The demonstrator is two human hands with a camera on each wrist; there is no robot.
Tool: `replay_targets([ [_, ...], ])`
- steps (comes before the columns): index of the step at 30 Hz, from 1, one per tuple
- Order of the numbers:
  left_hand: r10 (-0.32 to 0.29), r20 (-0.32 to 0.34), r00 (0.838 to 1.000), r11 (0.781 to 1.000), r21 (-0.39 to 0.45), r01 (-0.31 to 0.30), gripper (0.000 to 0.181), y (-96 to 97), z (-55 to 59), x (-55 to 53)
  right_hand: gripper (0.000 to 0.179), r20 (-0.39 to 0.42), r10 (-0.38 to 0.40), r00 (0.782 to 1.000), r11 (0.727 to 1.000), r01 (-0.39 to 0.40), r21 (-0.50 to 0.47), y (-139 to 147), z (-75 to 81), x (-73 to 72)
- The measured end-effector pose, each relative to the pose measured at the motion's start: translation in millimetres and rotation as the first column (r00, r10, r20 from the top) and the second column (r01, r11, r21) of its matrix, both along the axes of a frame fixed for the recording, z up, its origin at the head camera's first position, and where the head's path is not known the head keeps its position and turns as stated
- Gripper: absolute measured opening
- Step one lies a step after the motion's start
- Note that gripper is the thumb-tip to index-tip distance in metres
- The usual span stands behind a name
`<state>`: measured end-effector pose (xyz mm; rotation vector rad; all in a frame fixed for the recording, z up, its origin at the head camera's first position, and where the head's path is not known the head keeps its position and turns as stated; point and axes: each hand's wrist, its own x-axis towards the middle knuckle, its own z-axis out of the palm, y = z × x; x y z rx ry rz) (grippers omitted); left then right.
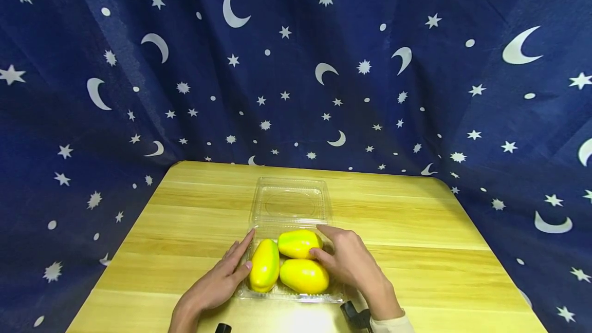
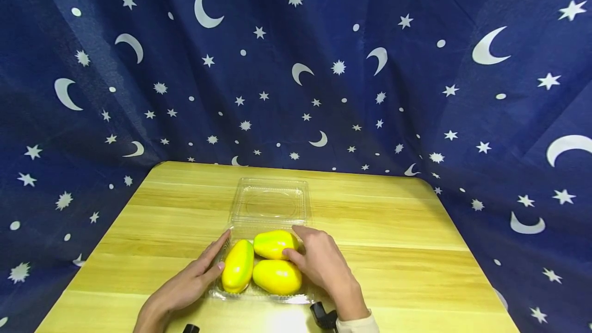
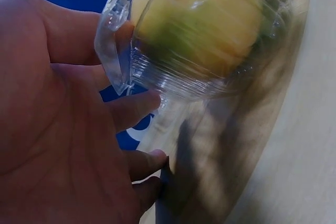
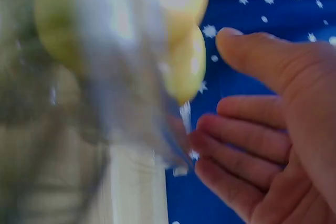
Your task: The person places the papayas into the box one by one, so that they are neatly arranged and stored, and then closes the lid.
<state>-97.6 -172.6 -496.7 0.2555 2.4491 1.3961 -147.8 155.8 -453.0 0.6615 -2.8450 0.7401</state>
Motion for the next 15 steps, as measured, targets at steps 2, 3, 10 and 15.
replay_targets([
  [2,0.006,-0.003,1.000,1.000,-0.004,-0.006,0.066,-0.3,1.4,0.5,0.054,0.028,-0.004,1.000,0.999,0.006,-0.049,6,1.7,-2.7],
  [3,0.011,-0.004,1.000,1.000,-0.007,-0.011,0.066,-0.7,2.4,0.3,0.054,0.036,-0.001,0.999,0.997,0.003,-0.072,10,2.9,-4.4],
  [10,0.060,-0.068,0.996,0.996,-0.061,-0.065,0.067,-10.1,16.1,-9.7,0.045,-0.020,-0.036,0.999,0.987,0.032,-0.159,38,13.0,-19.5],
  [15,0.023,-0.126,0.992,0.995,-0.092,-0.035,0.070,-19.7,29.0,-21.2,0.047,0.032,-0.085,0.996,0.977,0.090,-0.191,53,16.2,-30.5],
])
